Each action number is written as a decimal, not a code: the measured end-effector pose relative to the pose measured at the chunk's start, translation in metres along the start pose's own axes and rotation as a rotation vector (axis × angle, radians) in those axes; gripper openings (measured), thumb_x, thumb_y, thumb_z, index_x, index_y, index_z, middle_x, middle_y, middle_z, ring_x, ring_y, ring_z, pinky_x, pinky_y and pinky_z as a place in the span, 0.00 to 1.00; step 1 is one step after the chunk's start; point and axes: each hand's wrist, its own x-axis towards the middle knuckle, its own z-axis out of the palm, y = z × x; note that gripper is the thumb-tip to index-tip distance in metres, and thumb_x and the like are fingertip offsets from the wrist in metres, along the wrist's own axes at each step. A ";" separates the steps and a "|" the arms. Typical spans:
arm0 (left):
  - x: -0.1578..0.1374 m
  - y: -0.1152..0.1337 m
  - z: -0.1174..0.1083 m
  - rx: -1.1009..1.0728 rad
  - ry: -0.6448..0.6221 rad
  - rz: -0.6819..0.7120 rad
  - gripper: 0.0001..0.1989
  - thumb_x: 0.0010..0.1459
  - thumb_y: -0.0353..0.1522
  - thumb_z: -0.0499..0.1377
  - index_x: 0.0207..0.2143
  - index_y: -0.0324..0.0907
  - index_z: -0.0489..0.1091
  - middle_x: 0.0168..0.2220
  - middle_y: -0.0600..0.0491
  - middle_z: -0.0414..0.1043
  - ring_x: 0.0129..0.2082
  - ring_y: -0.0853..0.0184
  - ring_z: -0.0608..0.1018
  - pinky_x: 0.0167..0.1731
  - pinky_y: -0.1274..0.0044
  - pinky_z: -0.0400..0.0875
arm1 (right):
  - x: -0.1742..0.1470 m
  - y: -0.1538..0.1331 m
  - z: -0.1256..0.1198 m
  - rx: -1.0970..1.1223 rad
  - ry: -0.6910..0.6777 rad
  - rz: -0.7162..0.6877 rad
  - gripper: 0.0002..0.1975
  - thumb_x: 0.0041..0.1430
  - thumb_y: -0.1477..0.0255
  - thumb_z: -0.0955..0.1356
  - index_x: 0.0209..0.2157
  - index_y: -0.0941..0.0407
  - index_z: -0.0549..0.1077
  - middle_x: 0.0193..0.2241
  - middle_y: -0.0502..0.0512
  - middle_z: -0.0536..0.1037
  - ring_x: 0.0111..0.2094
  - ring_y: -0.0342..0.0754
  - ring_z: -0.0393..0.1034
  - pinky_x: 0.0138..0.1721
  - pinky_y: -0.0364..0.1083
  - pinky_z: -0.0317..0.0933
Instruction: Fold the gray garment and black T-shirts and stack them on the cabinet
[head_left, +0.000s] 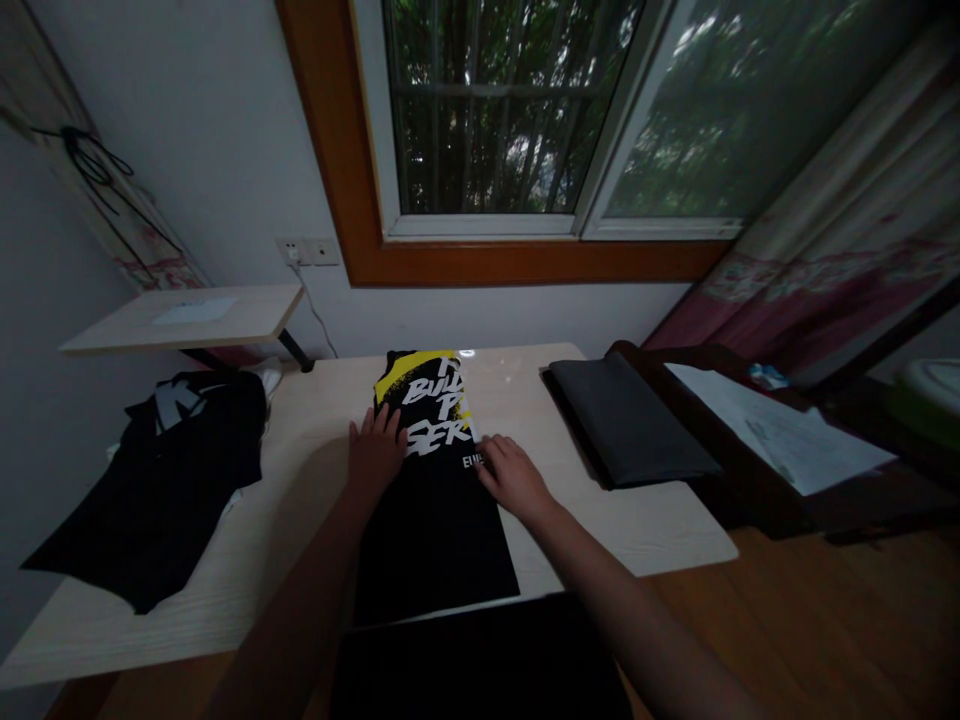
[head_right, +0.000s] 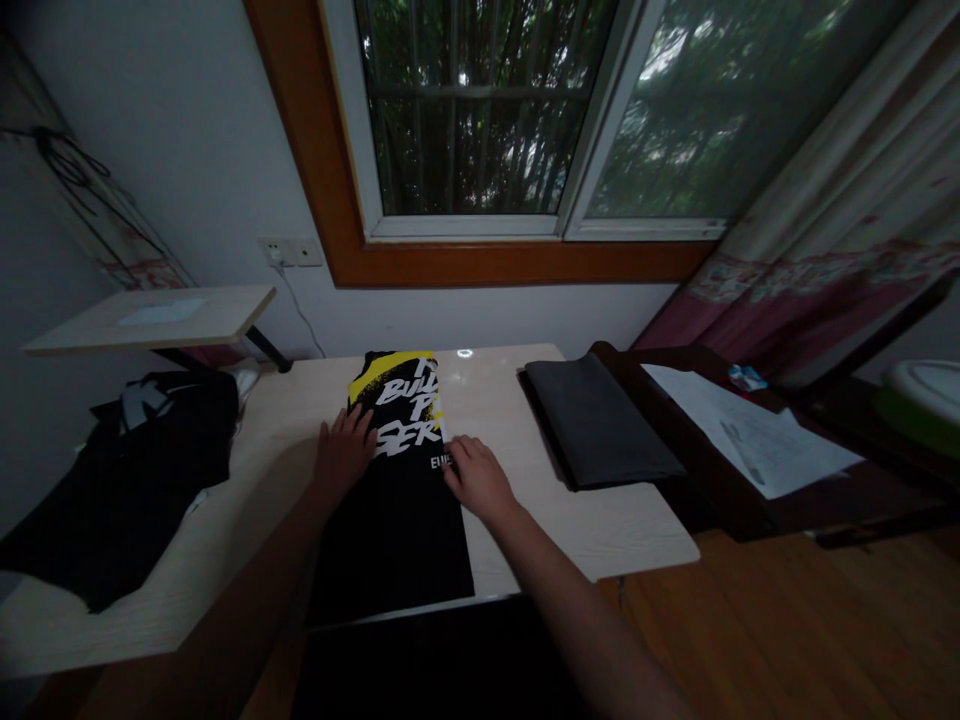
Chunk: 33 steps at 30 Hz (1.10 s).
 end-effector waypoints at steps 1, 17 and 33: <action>-0.003 0.000 -0.001 0.001 0.013 -0.009 0.24 0.69 0.39 0.47 0.64 0.46 0.65 0.68 0.44 0.60 0.68 0.48 0.60 0.64 0.48 0.50 | 0.001 0.001 0.001 0.007 0.004 0.014 0.10 0.67 0.70 0.65 0.48 0.55 0.70 0.45 0.60 0.75 0.48 0.55 0.68 0.51 0.52 0.61; -0.063 -0.022 -0.027 0.008 0.034 -0.043 0.14 0.62 0.44 0.57 0.38 0.43 0.71 0.42 0.46 0.70 0.45 0.55 0.71 0.49 0.64 0.66 | -0.007 0.003 -0.002 0.100 -0.085 -0.042 0.11 0.66 0.68 0.67 0.49 0.52 0.73 0.46 0.56 0.79 0.49 0.53 0.69 0.50 0.52 0.58; -0.075 -0.024 -0.034 -0.181 -0.073 -0.165 0.07 0.55 0.32 0.58 0.38 0.44 0.66 0.36 0.50 0.72 0.40 0.59 0.74 0.43 0.70 0.68 | -0.014 -0.001 -0.002 0.057 -0.086 -0.062 0.12 0.67 0.69 0.67 0.50 0.53 0.72 0.47 0.57 0.79 0.49 0.54 0.69 0.51 0.53 0.58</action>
